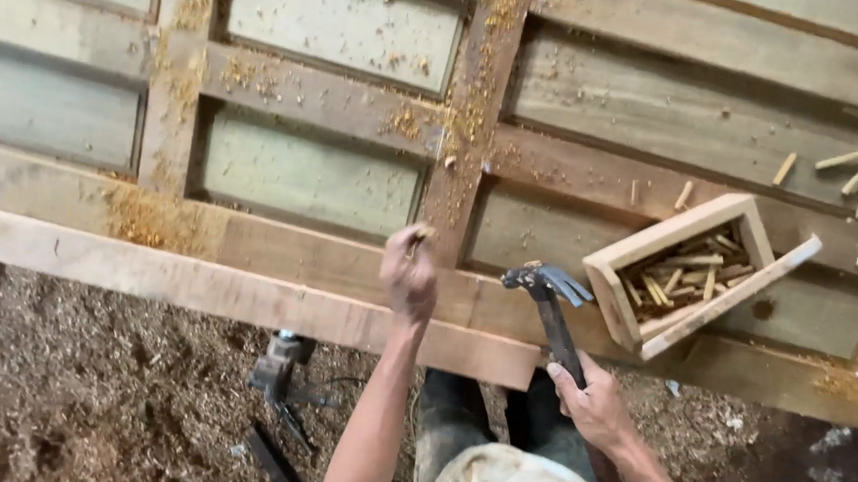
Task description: Drilling holes into a wooden door frame and hammering wooden pegs into the joints to secure them.
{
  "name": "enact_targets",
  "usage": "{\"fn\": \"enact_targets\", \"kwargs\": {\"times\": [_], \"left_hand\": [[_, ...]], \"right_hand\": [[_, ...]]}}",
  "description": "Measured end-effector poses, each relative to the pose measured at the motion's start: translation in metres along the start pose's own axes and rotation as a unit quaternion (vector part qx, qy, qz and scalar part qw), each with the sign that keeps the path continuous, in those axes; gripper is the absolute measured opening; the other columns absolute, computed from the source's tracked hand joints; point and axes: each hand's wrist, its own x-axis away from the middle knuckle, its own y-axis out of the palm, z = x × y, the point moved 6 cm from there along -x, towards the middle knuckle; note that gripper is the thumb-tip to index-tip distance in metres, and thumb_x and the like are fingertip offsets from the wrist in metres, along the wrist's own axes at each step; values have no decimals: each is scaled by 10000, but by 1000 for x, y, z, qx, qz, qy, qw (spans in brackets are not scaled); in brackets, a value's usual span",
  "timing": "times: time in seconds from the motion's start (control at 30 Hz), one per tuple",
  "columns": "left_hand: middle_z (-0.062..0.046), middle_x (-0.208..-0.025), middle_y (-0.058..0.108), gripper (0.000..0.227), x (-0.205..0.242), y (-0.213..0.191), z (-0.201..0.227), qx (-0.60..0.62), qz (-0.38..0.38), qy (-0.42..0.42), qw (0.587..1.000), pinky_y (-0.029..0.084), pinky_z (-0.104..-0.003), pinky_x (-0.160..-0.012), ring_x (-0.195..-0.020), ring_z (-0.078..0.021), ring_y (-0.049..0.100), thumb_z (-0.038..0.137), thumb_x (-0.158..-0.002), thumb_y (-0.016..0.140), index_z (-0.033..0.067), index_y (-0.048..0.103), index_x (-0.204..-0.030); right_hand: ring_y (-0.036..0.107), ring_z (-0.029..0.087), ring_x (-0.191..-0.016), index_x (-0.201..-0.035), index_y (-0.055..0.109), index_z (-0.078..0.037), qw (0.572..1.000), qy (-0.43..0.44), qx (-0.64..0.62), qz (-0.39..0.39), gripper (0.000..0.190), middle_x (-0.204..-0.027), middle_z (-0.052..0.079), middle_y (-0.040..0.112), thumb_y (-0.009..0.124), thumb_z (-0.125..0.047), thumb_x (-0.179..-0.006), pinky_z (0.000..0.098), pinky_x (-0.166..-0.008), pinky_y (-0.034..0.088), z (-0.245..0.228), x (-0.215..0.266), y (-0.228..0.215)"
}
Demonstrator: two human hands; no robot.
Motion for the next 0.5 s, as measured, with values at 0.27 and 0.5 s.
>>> {"fn": "enact_targets", "kwargs": {"times": [0.27, 0.5], "left_hand": [[-123, -1093, 746, 169, -237, 169, -23, -4, -60, 101, 993, 620, -314, -873, -958, -216, 726, 90, -1013, 573, 67, 677, -1145], [-47, -1154, 776, 193, -335, 244, -86, -22, -104, 145, 984, 652, -291, -924, -1019, -158, 779, 204, -989, 655, 181, 702, -1175]], "right_hand": [[635, 165, -488, -901, 662, -82, 986, -82, -107, 95, 196, -628, 60, 673, 639, -264, -970, 306, -473, 543, -101, -57, -49], [571, 155, -520, -1672, 94, -264, 930, -354, 19, 100, 783, -856, 95, 624, 558, -92, -1065, 286, -396, 587, -244, -147, -104]]}}
